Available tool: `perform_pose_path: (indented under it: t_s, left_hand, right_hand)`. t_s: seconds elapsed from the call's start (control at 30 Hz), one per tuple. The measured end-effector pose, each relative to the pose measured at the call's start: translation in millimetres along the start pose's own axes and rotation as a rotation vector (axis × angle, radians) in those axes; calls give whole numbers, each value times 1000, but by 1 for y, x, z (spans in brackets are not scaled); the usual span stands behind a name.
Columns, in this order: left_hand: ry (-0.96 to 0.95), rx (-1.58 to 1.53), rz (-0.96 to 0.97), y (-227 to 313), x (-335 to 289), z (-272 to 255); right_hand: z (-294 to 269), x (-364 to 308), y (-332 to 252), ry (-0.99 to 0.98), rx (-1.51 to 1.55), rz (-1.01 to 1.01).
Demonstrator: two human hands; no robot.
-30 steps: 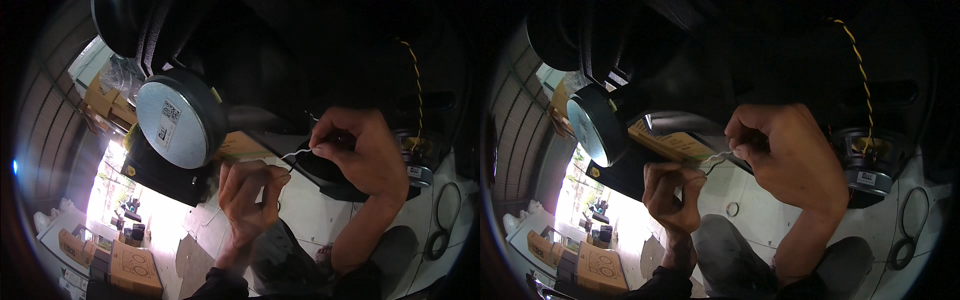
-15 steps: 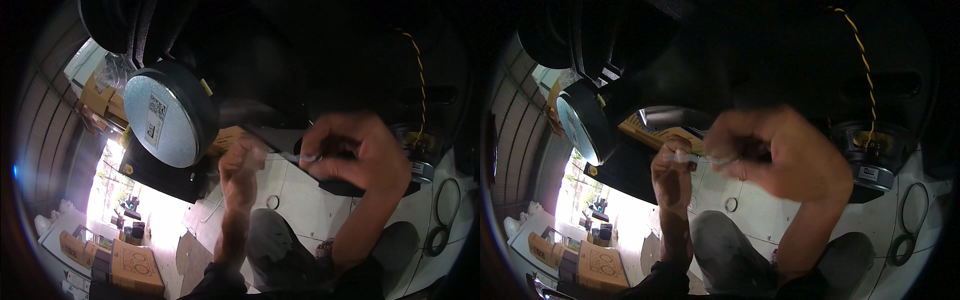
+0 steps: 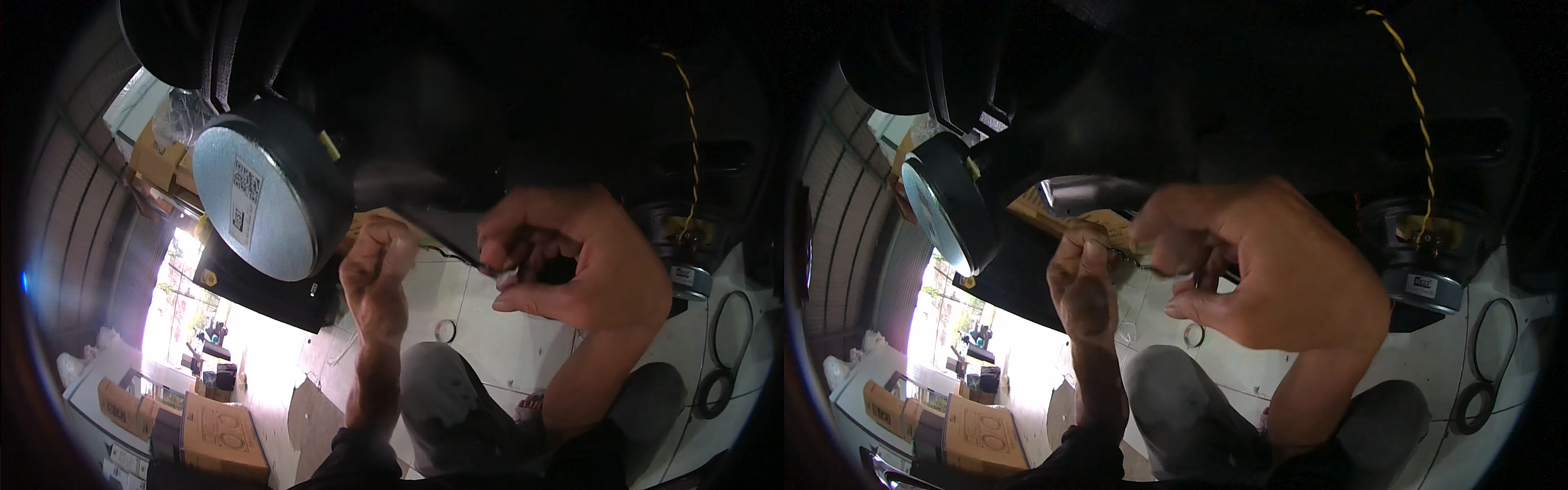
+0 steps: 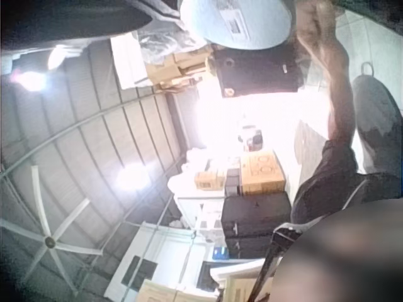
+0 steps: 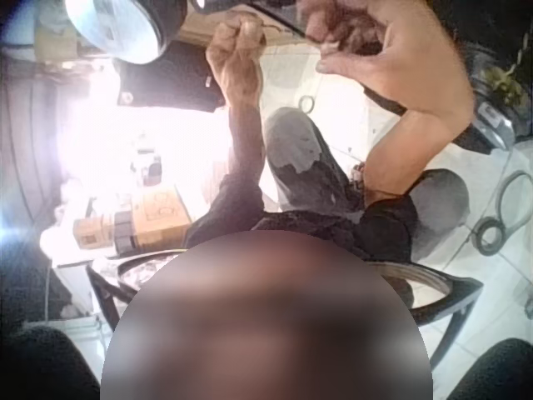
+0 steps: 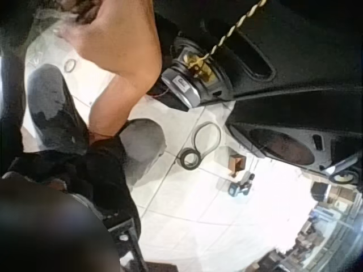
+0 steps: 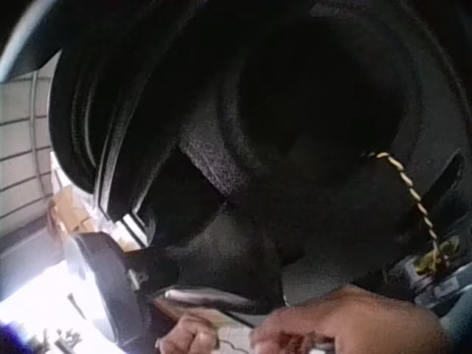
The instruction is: The person secures a speaker to a speaker enclosure using electrical tape, then connects wires to the speaker terminals. They repeat the process with a second speaker, taping it and wiring it to the enclosure.
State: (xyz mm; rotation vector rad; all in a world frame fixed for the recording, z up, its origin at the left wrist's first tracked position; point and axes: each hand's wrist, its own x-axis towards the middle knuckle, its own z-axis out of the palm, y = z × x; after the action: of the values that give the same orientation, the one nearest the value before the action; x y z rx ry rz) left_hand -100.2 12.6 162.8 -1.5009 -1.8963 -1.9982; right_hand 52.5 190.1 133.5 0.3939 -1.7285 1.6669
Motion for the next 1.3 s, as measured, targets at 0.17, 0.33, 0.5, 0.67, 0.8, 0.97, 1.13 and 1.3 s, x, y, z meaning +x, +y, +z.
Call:
perform_pose_path:
  t_s: [0.17,0.33,0.5,0.67,0.8,0.97,1.13,1.3]
  left_hand:
    - [26,211,181,-3,-13,11]
    - [42,473,462,18,-9,20]
    - [-48,158,360,19,2,33]
    - [-90,-105,148,21,12,44]
    - [2,-249,135,23,15,59]
    - [70,-377,101,26,16,67]
    - [151,-374,115,29,19,71]
    - [197,-456,78,38,16,80]
  right_hand:
    - [1,10,5,236,20,-193]
    - [4,10,-3,294,105,37]
    - [10,17,-8,275,-133,-234]
    - [22,29,-5,456,-150,-436]
    - [27,42,-6,562,23,-551]
    - [20,56,-18,578,161,-561]
    - [20,60,-34,501,218,-382]
    - [20,64,-41,480,232,-335]
